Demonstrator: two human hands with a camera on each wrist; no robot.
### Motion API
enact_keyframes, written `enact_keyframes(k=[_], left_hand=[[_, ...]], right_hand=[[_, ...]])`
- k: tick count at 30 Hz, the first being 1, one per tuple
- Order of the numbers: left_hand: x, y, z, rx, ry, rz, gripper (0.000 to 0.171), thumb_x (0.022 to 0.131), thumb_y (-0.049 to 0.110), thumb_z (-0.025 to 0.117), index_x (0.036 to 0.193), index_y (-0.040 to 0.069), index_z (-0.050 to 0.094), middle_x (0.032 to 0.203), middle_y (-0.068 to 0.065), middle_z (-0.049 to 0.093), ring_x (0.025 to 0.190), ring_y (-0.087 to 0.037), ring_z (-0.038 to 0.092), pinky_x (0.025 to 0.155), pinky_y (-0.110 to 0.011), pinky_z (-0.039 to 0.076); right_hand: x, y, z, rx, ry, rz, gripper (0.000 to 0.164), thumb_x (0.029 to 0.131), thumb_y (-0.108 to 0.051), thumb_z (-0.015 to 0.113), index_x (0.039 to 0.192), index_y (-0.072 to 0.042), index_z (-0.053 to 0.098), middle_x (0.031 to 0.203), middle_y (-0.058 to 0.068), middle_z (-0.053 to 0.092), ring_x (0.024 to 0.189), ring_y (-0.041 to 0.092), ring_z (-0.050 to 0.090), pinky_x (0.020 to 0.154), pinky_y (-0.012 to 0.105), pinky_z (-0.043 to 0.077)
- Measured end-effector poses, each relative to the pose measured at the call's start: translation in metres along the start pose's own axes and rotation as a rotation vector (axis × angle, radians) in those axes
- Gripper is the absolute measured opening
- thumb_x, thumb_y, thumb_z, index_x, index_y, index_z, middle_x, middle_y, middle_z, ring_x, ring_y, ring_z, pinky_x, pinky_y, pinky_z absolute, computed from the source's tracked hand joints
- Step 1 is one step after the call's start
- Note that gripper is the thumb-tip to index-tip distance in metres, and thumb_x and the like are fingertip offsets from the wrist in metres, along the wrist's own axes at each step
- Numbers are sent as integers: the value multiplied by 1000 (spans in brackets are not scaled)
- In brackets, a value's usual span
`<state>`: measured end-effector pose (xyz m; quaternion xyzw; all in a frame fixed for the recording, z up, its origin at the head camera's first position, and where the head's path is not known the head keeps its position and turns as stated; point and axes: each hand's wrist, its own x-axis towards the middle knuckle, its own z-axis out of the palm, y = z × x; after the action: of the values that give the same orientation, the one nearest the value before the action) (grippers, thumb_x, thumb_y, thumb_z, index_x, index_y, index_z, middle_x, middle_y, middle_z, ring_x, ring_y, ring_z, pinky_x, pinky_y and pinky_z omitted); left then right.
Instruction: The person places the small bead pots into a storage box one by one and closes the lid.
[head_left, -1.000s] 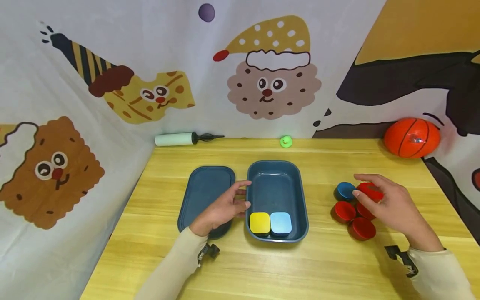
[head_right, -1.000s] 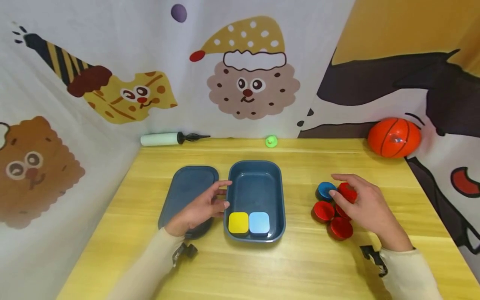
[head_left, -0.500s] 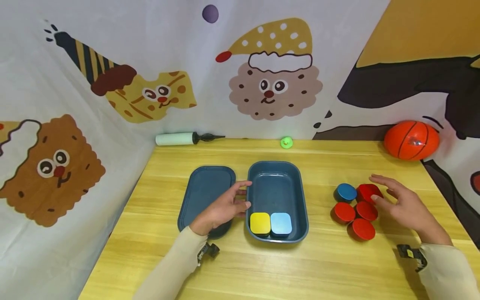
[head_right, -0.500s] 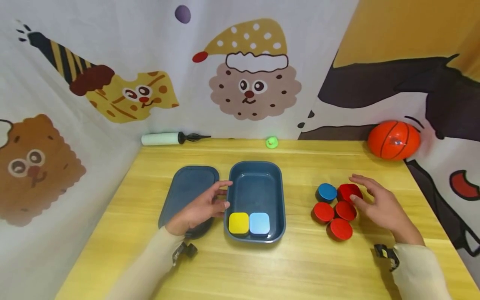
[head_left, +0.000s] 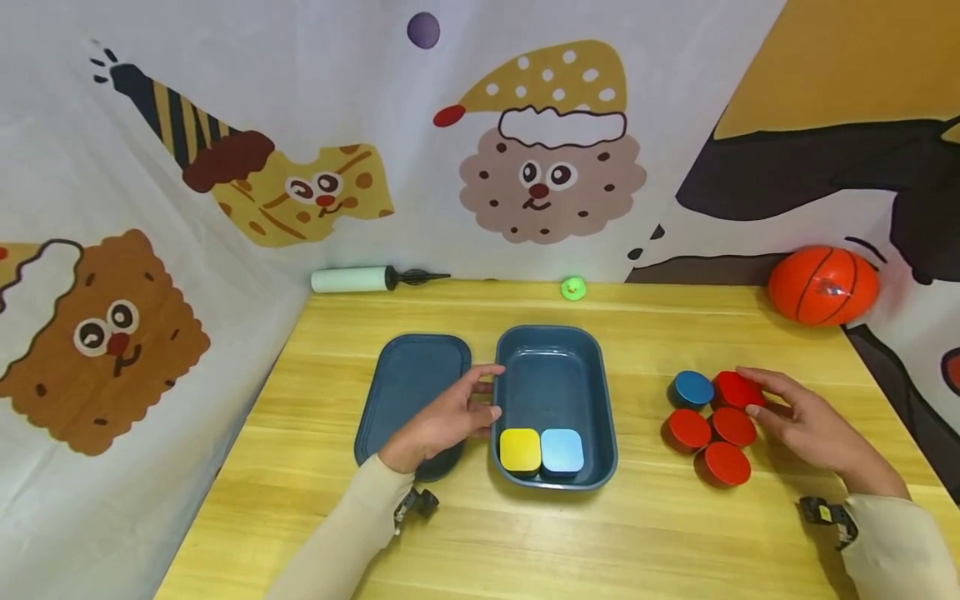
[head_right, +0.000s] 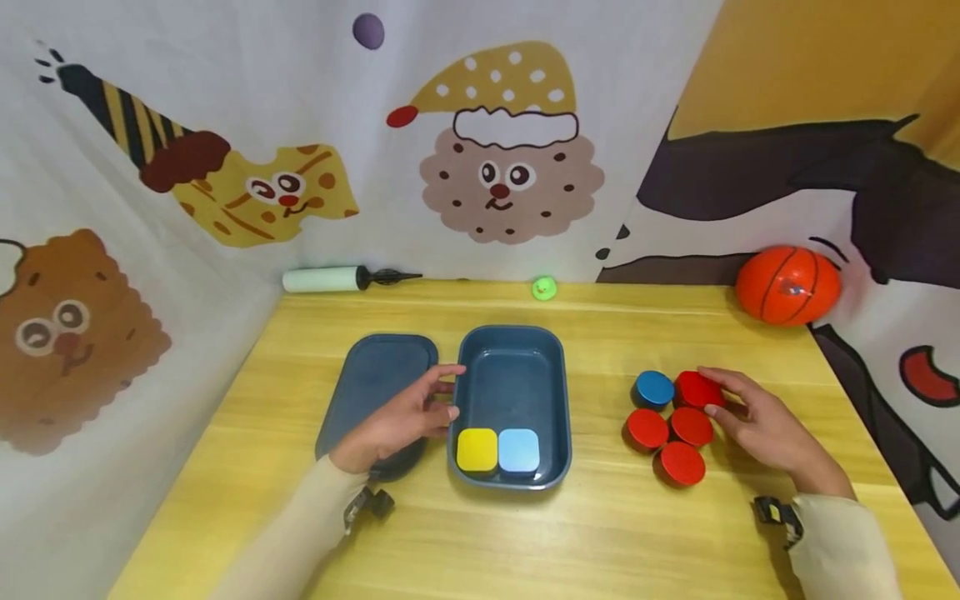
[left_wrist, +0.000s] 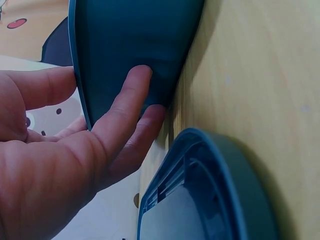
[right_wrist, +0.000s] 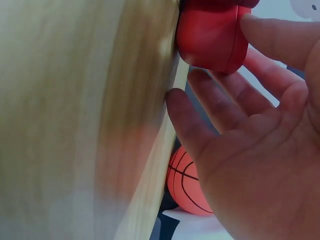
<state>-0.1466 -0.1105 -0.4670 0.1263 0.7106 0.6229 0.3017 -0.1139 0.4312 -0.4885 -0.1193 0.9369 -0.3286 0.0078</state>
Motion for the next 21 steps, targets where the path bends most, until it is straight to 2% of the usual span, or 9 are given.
enact_keyframes(k=[1, 3, 6, 8, 10, 12, 15, 19, 21], left_hand=[[0, 0, 0, -3, 1, -3, 67, 108, 9, 58, 166, 25, 28, 159, -21, 40, 119, -28, 64, 98, -48, 61], [0, 0, -1, -7, -3, -2, 67, 108, 9, 58, 167, 24, 28, 159, -21, 40, 119, -28, 64, 99, -49, 60], [0, 1, -1, -9, -5, -1, 67, 108, 9, 58, 166, 25, 28, 160, -21, 39, 120, -29, 64, 99, -50, 60], [1, 1, -2, -9, -5, 4, 67, 108, 10, 59, 166, 24, 28, 160, -22, 38, 122, -30, 63, 99, -50, 60], [1, 1, -2, -10, -4, 3, 67, 108, 10, 59, 166, 25, 29, 160, -22, 38, 124, -31, 63, 98, -49, 60], [2, 0, -3, -8, -6, 4, 67, 108, 10, 59, 167, 24, 28, 161, -23, 38, 126, -32, 63, 98, -47, 61], [1, 0, -2, -12, -7, -3, 68, 108, 9, 59, 167, 24, 27, 161, -22, 38, 128, -34, 62, 99, -46, 61], [0, 1, -2, -18, -6, -7, 68, 108, 10, 59, 167, 24, 28, 161, -23, 38, 130, -36, 61, 100, -48, 60], [-1, 1, -1, -20, -5, -10, 67, 108, 10, 59, 166, 26, 28, 161, -23, 38, 130, -36, 61, 101, -48, 60]], right_hand=[[0, 0, 0, -5, 2, 3, 58, 102, -8, 69, 156, -2, 48, 151, 30, 48, 131, 12, 50, 88, -6, 32], [1, -1, -1, -13, 18, 5, 57, 102, -9, 70, 154, 0, 49, 148, 29, 50, 124, 13, 53, 86, -6, 32], [2, -3, -1, -9, 63, 4, 57, 101, -11, 72, 153, 0, 51, 143, 27, 53, 114, -13, 45, 85, -6, 32], [2, -5, -3, -10, 91, 16, 59, 101, -13, 73, 154, 0, 51, 139, 26, 54, 110, -20, 40, 84, -6, 33], [3, -9, -4, -3, 108, 42, 62, 101, -15, 73, 155, 0, 49, 138, 28, 53, 115, -5, 50, 81, -5, 35], [4, -14, -6, -3, 113, 75, 65, 101, -18, 73, 157, 1, 46, 138, 30, 51, 118, 19, 57, 78, -5, 37], [5, -22, -8, -3, 118, 109, 69, 101, -20, 74, 158, 3, 43, 139, 33, 48, 118, 55, 51, 74, -5, 38], [9, -35, -10, -24, 122, 127, 69, 101, -22, 74, 157, 2, 44, 140, 33, 47, 116, 49, 51, 74, -6, 38], [11, -42, -10, -27, 126, 125, 67, 100, -21, 74, 156, 2, 46, 140, 31, 48, 114, 34, 52, 75, -5, 38]])
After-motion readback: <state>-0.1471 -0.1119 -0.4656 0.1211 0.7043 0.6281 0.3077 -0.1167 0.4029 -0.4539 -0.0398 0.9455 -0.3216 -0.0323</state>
